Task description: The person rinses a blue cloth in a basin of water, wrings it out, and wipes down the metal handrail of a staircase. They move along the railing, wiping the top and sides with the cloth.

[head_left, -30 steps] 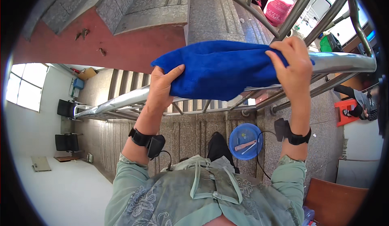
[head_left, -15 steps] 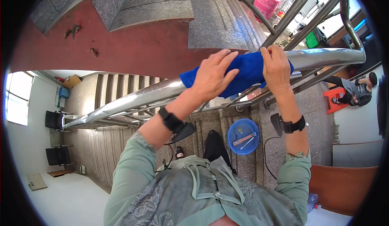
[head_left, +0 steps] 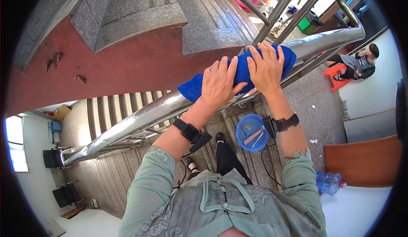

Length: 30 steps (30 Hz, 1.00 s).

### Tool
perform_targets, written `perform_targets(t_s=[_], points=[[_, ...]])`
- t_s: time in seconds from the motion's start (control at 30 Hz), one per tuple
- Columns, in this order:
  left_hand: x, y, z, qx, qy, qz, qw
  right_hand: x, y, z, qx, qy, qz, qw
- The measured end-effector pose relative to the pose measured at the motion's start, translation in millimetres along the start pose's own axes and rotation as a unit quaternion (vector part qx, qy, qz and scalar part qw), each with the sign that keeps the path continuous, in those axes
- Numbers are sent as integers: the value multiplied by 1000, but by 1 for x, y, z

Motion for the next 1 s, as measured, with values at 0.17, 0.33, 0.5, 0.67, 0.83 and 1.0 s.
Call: perform_targets(t_s=[0.17,0.33,0.5,0.67,0.83,1.0], points=[[-29,-10,25,16,-19,15,1000,-3,5,32,55,-26,-11,998],[-67,-24,54,40,-33,24,998,-9,15,81,108,-44,-17,993],[-127,-43,102,50,-40,57,996,-20,28,153,148,-81,-32,985],[-181,-55,143,81,-122,37,989,-29,48,217,174,-115,-1,978],[-196,-54,141,180,-186,-11,966,-34,56,224,190,-138,24,972],[-156,-33,104,145,-196,-41,969,-36,49,182,200,-188,6,962]])
Point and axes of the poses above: each hand's wrist, its own x-axis towards the middle knuckle, its own y-axis out of the palm, z = x × y, the point moved 9 cm from there along x, towards the middle knuckle, and after that the axes turned 5 degrees about z, right-handed, at the moved point
